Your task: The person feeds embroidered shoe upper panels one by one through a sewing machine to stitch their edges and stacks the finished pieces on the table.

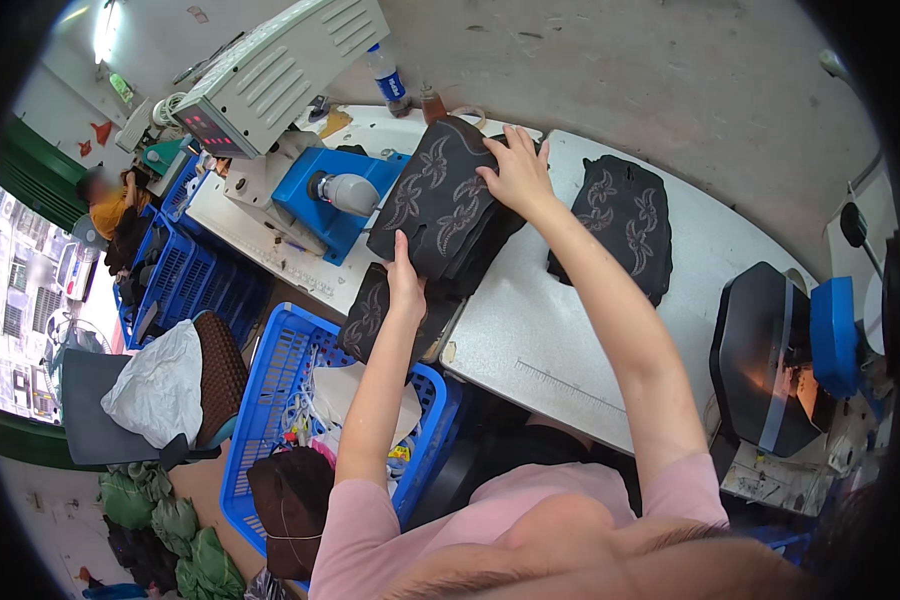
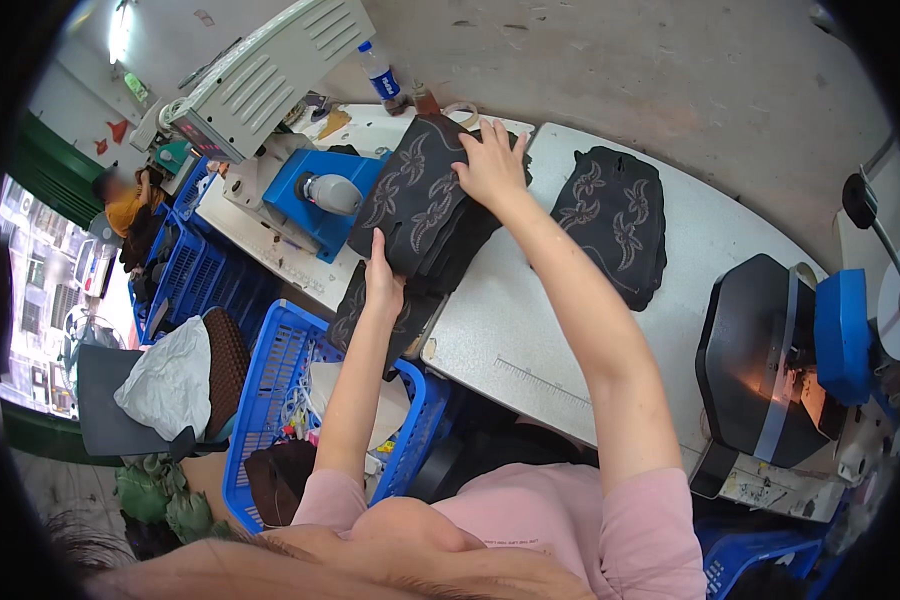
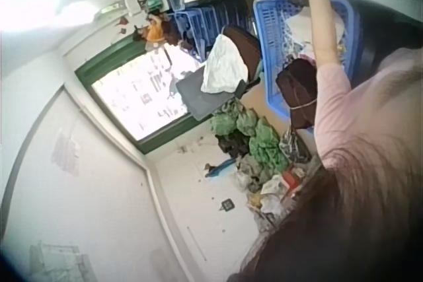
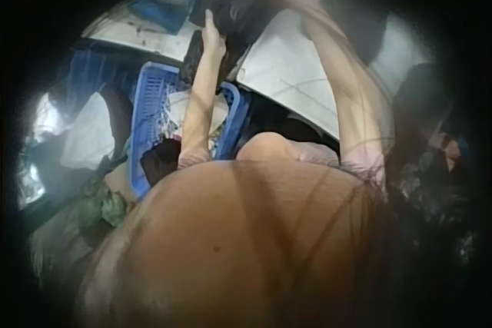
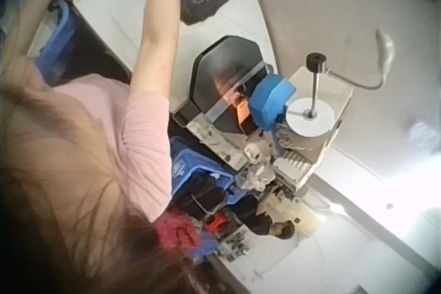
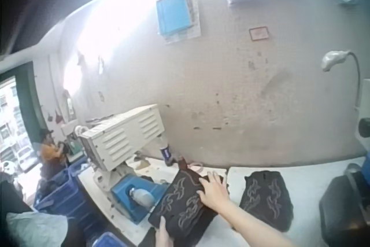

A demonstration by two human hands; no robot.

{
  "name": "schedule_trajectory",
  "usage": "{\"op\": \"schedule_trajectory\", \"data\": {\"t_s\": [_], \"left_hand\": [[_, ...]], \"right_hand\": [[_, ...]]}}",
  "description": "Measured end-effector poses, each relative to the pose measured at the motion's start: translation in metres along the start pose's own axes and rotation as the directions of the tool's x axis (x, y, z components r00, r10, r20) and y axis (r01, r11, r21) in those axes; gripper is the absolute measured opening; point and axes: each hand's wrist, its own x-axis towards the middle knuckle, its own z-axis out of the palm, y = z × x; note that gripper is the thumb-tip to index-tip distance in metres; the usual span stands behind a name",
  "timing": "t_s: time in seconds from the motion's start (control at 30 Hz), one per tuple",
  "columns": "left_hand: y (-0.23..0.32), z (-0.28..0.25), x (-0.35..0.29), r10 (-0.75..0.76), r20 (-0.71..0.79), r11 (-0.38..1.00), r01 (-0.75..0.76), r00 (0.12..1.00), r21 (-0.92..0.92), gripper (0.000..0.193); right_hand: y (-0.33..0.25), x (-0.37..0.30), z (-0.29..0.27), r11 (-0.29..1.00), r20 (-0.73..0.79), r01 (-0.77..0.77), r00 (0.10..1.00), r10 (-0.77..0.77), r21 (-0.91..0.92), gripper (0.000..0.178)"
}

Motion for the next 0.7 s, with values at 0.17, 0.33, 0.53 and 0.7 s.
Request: {"op": "schedule_trajectory", "data": {"t_s": [0.17,0.33,0.53,0.7], "left_hand": [[0.005,-0.007,-0.029,0.024,0.05,0.997,-0.02,0.998,-0.069,0.073],[-0.006,-0.024,-0.077,0.285,-0.14,0.953,-0.264,0.948,0.15,0.06],[0.0,0.004,-0.118,0.537,-0.01,0.82,-0.52,0.843,0.238,0.048],[-0.015,0.065,-0.146,0.558,0.262,0.751,-0.614,0.787,0.243,0.053]], "right_hand": [[-0.043,-0.074,-0.098,0.487,-0.057,-0.005,0.992,0.112,0.873,0.021],[-0.022,-0.167,-0.242,-0.085,-0.169,0.174,0.984,0.055,0.981,0.019],[-0.02,-0.225,-0.331,-0.516,-0.475,0.406,0.88,-0.002,0.755,0.035],[-0.028,-0.256,-0.368,-0.44,-0.65,0.588,0.76,0.014,0.678,0.048]]}}
